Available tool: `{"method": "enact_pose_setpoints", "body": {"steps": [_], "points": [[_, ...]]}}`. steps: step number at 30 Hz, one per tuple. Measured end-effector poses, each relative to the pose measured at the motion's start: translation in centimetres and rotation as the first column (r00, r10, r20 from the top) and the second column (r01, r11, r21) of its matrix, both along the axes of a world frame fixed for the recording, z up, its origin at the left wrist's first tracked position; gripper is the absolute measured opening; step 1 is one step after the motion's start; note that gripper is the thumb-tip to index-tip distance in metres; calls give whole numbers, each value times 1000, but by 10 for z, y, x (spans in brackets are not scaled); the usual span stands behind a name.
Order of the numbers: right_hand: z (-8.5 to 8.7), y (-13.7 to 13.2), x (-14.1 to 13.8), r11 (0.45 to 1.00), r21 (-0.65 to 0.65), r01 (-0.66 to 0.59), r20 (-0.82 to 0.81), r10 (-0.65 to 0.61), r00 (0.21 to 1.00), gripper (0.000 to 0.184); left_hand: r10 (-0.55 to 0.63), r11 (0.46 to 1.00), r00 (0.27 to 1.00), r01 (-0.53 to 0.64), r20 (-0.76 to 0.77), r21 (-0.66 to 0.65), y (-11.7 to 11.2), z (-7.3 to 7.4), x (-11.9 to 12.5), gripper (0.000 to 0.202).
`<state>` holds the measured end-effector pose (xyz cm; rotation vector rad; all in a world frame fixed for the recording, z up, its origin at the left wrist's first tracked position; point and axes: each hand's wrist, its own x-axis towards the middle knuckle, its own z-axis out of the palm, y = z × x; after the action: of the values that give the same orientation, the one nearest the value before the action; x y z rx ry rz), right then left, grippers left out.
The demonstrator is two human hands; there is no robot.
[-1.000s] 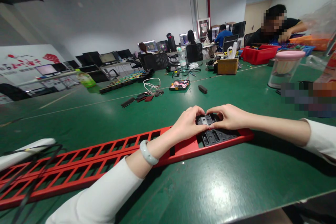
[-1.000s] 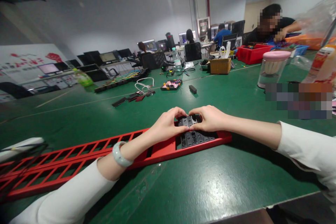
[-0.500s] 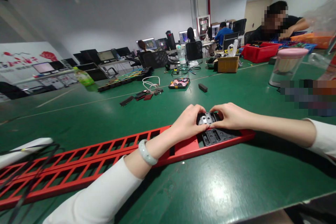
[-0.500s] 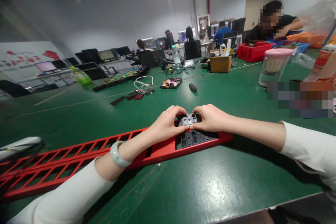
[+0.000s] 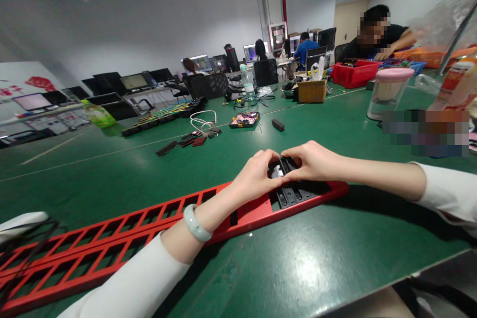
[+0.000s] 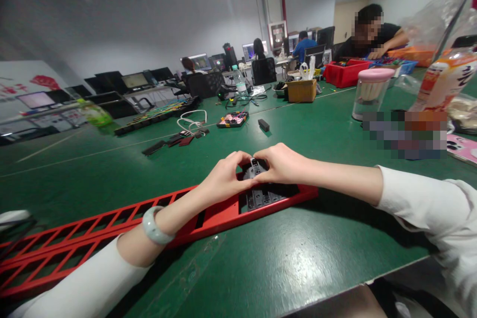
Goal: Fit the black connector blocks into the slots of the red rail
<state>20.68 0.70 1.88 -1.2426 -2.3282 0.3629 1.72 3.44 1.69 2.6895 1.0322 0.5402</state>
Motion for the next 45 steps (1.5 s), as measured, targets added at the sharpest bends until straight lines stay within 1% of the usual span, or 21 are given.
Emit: {"method": "enact_pose_setpoints", "body": {"steps": [3,7,11,13,15,18,21,24,26,28,30,31,33,35,38,40,42,45], "points": [[-5,1,-4,1000,9,-11,-36,11,999,35,22,1000,1000,-22,19,-7,2,-1,0,38],[-13,9,-1,1000,-9,10,-101,-11,995,36,43,999,998,-42,39,-26,7,-4,-3,35],[-17,20,4,991,91,97,-144,-83,986,40,91,996,994,-90,63,-18,15,-9,-6,33],[-21,27,6,987,98,125,-126,-113,986,43,126,992,990,-125,65,-10,19,-11,-7,31],[-25,34,5,989,44,140,-78,-137,988,45,153,988,987,-153,57,-6,24,-13,-8,30],[-31,43,2,987,-55,152,1,-152,988,44,165,986,985,-165,43,-2,28,-16,-9,31],[-35,50,-1,980,-111,164,57,-158,986,44,151,989,989,-151,9,-8,31,-18,-8,26],[-36,52,-2,981,-141,133,88,-122,989,44,114,993,992,-115,-45,-24,33,-20,-9,18],[-34,49,-1,987,-110,115,99,-104,990,50,97,995,993,-99,-71,-26,33,-21,-9,18],[-29,43,-2,992,4,128,106,-127,986,54,96,995,992,-99,-82,-24,34,-22,-10,20],[-23,33,-5,983,135,126,125,-143,982,46,101,994,991,-103,-84,-21,34,-23,-10,22],[-19,28,-7,982,161,102,155,-127,980,39,102,994,991,-104,-84,-21,34,-23,-10,24],[-14,17,-11,992,119,42,217,-68,974,31,100,995,991,-102,-84,-23,34,-23,-11,25],[-11,7,-15,998,63,-5,265,-12,964,31,97,995,992,-100,-85,-26,34,-23,-11,25],[-10,-2,-18,998,38,-44,310,30,950,38,108,994,991,-110,-80,-23,33,-23,-11,25],[-8,-5,-18,997,9,-77,313,70,947,38,111,994,991,-112,-73,-16,32,-23,-12,28],[-7,-6,-17,987,-44,-151,302,158,940,35,93,996,993,-94,-70,-10,31,-22,-12,28],[-8,-3,-16,957,-100,-271,249,288,925,36,58,998,996,-59,-73,-7,27,-20,-12,26]]}}
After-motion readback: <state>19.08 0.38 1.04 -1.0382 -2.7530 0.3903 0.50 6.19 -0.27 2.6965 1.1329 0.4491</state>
